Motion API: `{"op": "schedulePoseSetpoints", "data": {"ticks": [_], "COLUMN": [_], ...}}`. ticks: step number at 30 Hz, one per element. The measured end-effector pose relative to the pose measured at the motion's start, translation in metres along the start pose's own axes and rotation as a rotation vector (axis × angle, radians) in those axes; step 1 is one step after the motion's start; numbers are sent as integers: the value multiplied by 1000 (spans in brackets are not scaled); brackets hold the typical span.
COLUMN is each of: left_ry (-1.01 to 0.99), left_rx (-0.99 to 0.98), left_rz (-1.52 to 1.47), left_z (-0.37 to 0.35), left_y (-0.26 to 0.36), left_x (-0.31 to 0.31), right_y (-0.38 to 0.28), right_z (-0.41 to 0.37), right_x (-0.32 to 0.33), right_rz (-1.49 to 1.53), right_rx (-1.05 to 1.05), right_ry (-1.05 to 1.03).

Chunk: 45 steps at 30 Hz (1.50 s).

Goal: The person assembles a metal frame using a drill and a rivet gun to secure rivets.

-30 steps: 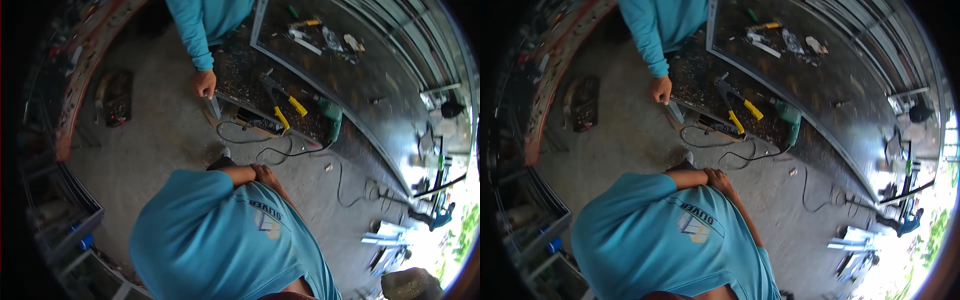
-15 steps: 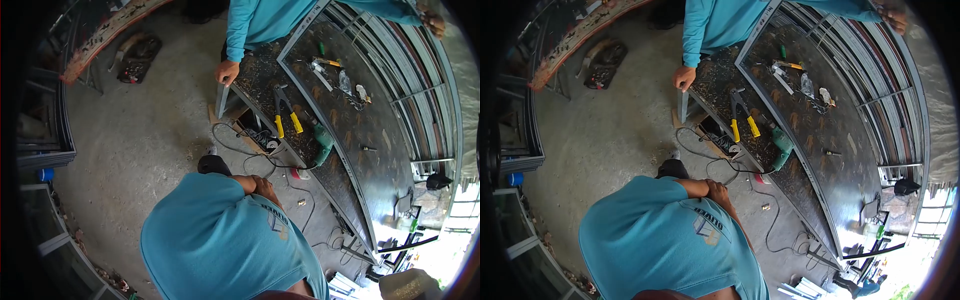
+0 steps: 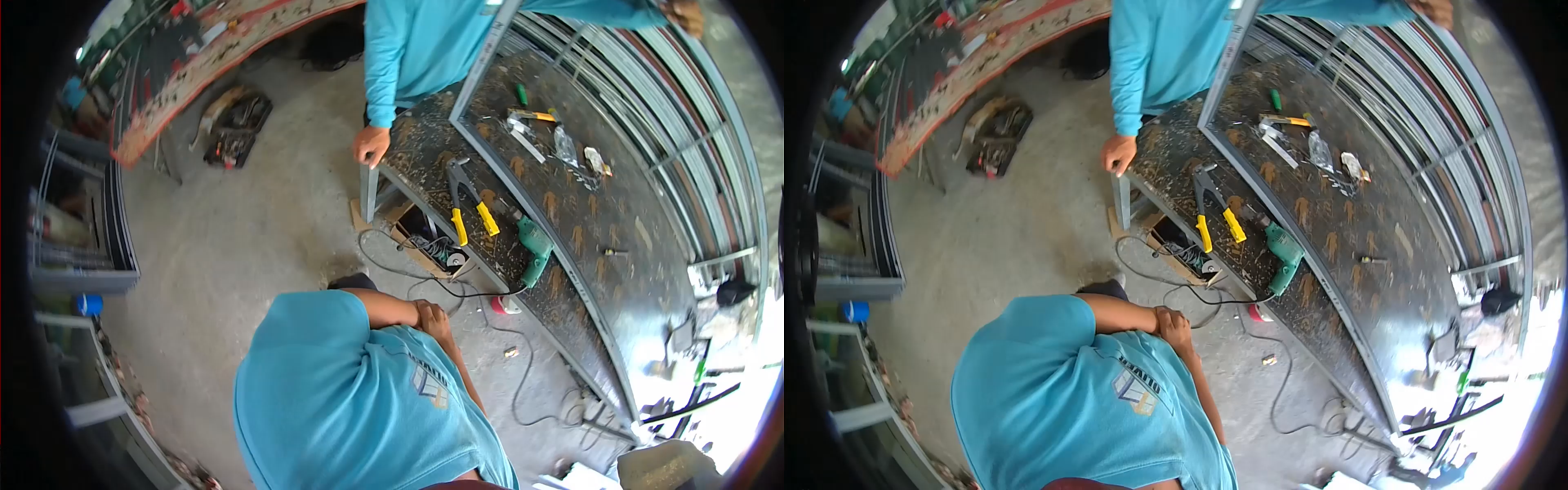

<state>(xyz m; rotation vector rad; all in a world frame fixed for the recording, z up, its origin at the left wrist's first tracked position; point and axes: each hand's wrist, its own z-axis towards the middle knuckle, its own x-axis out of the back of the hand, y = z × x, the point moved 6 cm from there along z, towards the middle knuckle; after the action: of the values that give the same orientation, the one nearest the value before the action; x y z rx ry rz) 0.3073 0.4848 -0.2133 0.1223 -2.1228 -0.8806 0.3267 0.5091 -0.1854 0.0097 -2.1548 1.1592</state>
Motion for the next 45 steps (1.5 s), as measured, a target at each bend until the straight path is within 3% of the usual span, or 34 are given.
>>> {"op": "schedulePoseSetpoints", "data": {"ticks": [2, 3, 5, 6, 8, 10, 12, 13, 21, 25, 28, 30, 32, 33, 35, 37, 38, 40, 41, 44, 45], "left_ry": [-158, -249, -481, -283, -180, -176, -135, -111, 199, 113, 204, 384, 513, 526, 250, 361, 391, 552, 560, 468, 485], "left_rx": [-203, -274, -400, -555, -435, -396, -342, -313, 111, 193, 172, 86, 77, 152, 487, 824, 848, 1062, 1061, 951, 896], "left_rz": [133, 340, 462, 358, 216, 145, 67, 22, -295, -235, -303, -447, -513, -506, -271, -335, -368, -352, -363, -255, -306], "left_z": [-24, -26, -37, -17, -47, -37, -28, -23, 5, -22, -51, -73, -101, -118, -155, -203, -218, -249, -242, -212, -210], "left_y": [17, 25, 39, 34, 56, 52, 44, 38, -61, -104, -120, -127, -154, -171, -215, -245, -242, -235, -239, -258, -254], "left_x": [25, 21, 11, -6, 36, 32, 31, 29, 23, -5, -16, -19, -27, -37, -69, -92, -94, -91, -99, -122, -120], "right_y": [-33, -58, -121, -159, -217, -291, -324, -316, -321, -325, -302, -231, -135, -86, 7, 115, 167, 147, 143, 181, 194], "right_z": [17, 26, 41, 42, 54, 46, 26, 27, 29, 21, 16, 29, 53, 56, 44, 26, 16, -30, -45, -57, -57], "right_x": [21, 40, 87, 115, 141, 137, 111, 92, 64, 56, 60, 47, 27, 12, -8, -42, -66, -45, -35, -53, -66], "right_rz": [13, 25, 132, 251, 169, 242, 249, 312, 314, 359, 265, 521, 418, 340, 76, -233, -351, 22, 124, -84, -293], "right_rx": [69, 124, 259, 309, 338, 415, 255, 266, 282, 334, 421, 373, 237, 74, -280, -238, 23, -453, -298, -351, -210], "right_ry": [33, 54, 102, 79, 37, -194, -663, -753, -687, -720, -614, -347, -97, -26, 75, 22, -70, -160, 42, -78, -57]}}
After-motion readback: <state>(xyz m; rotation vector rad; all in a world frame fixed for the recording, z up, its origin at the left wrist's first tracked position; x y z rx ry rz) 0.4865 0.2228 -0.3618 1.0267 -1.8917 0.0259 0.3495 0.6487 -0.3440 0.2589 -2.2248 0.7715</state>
